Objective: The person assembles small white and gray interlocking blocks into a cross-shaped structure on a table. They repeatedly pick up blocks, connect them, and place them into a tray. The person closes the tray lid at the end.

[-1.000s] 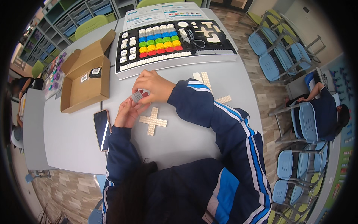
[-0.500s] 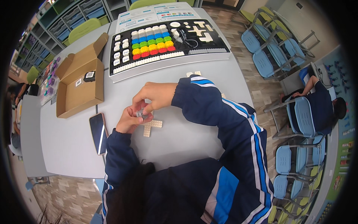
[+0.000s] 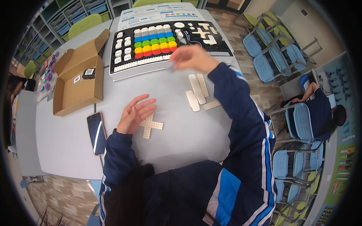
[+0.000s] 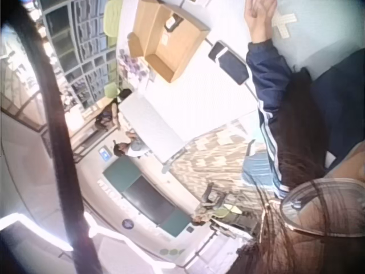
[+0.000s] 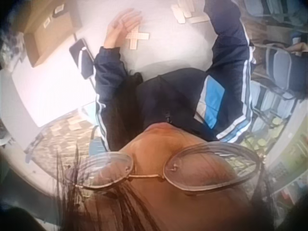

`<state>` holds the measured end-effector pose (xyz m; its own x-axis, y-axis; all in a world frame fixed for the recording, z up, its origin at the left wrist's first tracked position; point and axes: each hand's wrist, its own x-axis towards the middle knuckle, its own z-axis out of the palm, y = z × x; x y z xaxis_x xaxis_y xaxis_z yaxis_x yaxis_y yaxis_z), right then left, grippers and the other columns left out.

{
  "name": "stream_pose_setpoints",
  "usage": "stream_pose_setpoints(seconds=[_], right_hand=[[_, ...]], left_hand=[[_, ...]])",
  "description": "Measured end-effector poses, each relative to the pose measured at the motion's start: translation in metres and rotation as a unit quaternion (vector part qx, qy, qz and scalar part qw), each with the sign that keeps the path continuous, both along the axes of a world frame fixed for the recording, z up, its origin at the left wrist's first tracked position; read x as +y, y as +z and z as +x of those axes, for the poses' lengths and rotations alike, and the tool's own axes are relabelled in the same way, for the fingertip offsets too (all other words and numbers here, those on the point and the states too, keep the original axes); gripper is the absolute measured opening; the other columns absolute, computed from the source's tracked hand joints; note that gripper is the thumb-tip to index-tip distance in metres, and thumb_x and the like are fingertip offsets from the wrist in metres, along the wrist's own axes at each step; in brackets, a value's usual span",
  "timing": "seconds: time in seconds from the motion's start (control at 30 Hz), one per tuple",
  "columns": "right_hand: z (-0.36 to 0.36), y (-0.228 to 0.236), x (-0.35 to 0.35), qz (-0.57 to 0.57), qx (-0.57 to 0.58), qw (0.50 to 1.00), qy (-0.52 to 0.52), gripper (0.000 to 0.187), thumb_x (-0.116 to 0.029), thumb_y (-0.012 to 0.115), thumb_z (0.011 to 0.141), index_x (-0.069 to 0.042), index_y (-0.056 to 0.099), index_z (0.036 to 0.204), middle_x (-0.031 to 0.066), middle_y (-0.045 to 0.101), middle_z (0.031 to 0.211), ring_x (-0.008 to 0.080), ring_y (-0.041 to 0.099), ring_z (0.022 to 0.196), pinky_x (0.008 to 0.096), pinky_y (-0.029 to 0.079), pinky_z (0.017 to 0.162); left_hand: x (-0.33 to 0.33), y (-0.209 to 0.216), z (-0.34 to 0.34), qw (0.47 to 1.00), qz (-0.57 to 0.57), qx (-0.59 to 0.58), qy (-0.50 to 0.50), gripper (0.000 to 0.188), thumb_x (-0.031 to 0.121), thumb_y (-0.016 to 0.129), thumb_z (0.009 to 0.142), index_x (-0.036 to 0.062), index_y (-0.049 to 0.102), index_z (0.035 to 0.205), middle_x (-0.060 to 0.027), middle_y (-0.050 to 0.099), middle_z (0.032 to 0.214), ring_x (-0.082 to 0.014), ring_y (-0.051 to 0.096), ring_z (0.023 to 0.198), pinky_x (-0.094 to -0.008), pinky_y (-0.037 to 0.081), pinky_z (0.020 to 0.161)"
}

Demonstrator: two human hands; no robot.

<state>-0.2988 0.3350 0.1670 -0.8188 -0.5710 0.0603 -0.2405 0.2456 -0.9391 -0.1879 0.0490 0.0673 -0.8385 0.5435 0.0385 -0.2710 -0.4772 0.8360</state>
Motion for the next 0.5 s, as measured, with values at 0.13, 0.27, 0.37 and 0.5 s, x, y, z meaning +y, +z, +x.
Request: stream_pose_setpoints(seconds=[0.13, 0.27, 0.37, 0.5], right_hand=[[-0.058, -0.023, 0.046, 0.06, -0.009, 0.974, -0.218, 0.029, -0.01, 0.071, 0.072, 0.0, 0.066, 0.098, 0.0048, 0.067, 0.08, 0.0108, 0.063, 0.074, 0.0226, 0.049, 0.067], [-0.086, -0.052, 0.059, 0.152, -0.024, 0.946, -0.286, 0.025, -0.013, 0.074, 0.069, -0.001, 0.068, 0.091, 0.003, 0.065, 0.074, 0.008, 0.056, 0.062, 0.0219, 0.046, 0.055], [-0.095, -0.063, 0.06, 0.184, -0.018, 0.929, -0.319, 0.022, -0.014, 0.075, 0.068, -0.001, 0.069, 0.084, 0.0034, 0.064, 0.071, 0.0079, 0.054, 0.056, 0.022, 0.046, 0.052], [-0.098, -0.07, 0.06, 0.249, -0.005, 0.908, -0.337, 0.021, -0.015, 0.075, 0.066, -0.002, 0.07, 0.081, 0.0048, 0.065, 0.069, 0.0091, 0.057, 0.058, 0.0225, 0.048, 0.055]], left_hand=[[-0.003, -0.002, -0.003, 0.995, -0.028, -0.038, 0.087, 0.06, 0.043, 0.051, 0.094, -0.0033, 0.039, 0.131, -0.0225, 0.049, 0.129, -0.0259, 0.055, 0.114, -0.0355, 0.041, 0.102], [-0.005, -0.003, -0.005, 0.99, -0.037, -0.061, 0.121, 0.049, 0.034, 0.049, 0.097, -0.0027, 0.043, 0.128, -0.0218, 0.051, 0.128, -0.0251, 0.056, 0.112, -0.0349, 0.042, 0.1], [-0.006, -0.004, -0.006, 0.986, -0.041, -0.079, 0.143, 0.044, 0.031, 0.05, 0.097, -0.0016, 0.047, 0.126, -0.0203, 0.053, 0.126, -0.0243, 0.057, 0.109, -0.0345, 0.043, 0.098], [-0.007, -0.005, -0.002, 0.98, -0.047, -0.104, 0.161, 0.036, 0.025, 0.052, 0.095, 0.0004, 0.051, 0.122, -0.018, 0.057, 0.123, -0.0234, 0.059, 0.106, -0.0341, 0.044, 0.097]])
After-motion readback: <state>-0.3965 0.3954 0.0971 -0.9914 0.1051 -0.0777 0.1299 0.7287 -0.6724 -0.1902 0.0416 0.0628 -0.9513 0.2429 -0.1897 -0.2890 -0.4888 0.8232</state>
